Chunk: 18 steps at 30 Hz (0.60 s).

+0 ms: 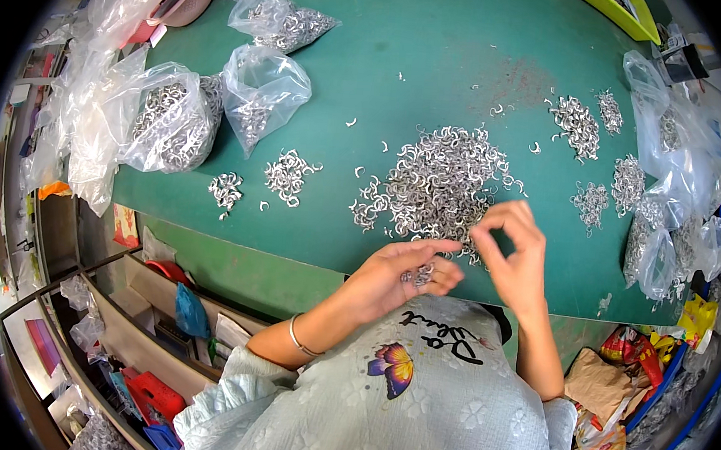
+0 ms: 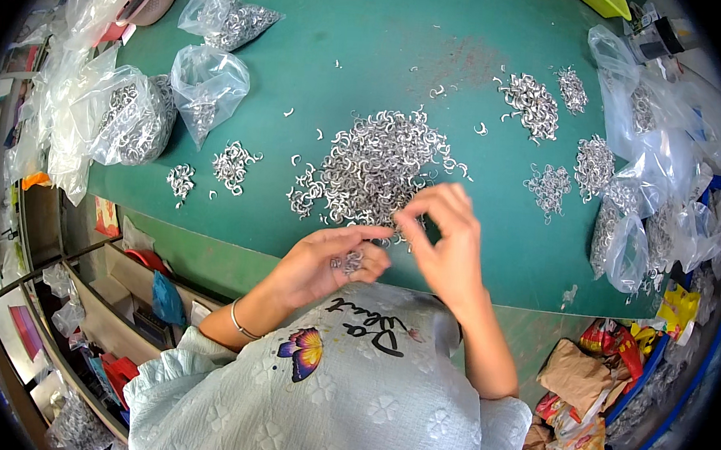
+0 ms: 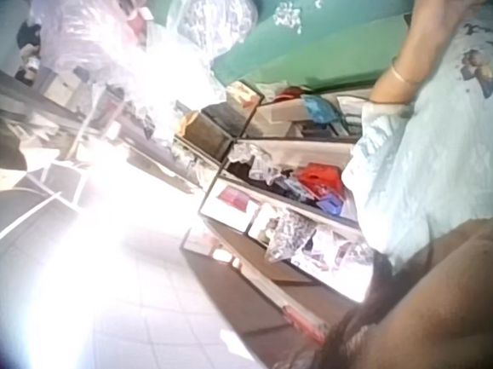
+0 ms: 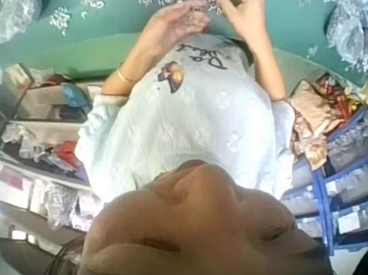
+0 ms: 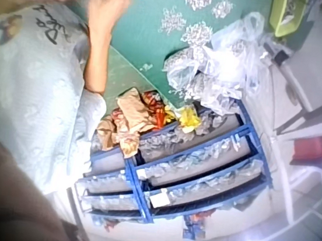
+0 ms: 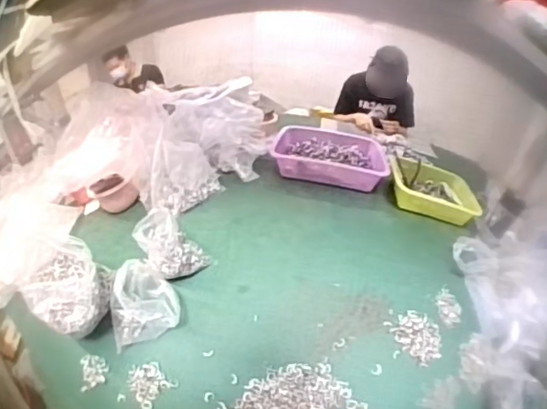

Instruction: The person sorts silver-colored metal crescent-shaped components on a green work surface by hand, moving them into a pile and handling items from plastic bags.

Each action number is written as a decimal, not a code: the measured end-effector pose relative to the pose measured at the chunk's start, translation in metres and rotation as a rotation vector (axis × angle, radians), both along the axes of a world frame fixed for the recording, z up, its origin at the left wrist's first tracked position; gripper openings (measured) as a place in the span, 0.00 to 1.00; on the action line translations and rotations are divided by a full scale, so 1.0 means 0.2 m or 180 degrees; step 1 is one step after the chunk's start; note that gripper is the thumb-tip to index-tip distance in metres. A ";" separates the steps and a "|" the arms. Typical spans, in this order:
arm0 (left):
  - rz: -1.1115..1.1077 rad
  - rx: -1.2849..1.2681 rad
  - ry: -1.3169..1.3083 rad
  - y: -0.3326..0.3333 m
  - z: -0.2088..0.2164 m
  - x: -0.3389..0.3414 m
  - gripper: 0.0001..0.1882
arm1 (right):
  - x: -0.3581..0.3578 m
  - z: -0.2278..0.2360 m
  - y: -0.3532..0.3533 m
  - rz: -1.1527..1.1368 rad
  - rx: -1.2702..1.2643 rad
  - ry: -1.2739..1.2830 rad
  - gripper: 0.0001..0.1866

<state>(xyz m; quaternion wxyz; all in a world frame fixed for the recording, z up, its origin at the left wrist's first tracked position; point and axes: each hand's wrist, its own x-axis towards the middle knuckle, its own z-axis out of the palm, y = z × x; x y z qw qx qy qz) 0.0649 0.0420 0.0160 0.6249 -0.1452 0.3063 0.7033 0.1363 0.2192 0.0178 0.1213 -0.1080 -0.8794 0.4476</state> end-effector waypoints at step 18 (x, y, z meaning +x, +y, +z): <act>-0.0001 0.0187 -0.0102 -0.06 -0.15 0.07 0.16 | -0.12 -0.15 0.04 0.0869 0.1194 0.0143 0.14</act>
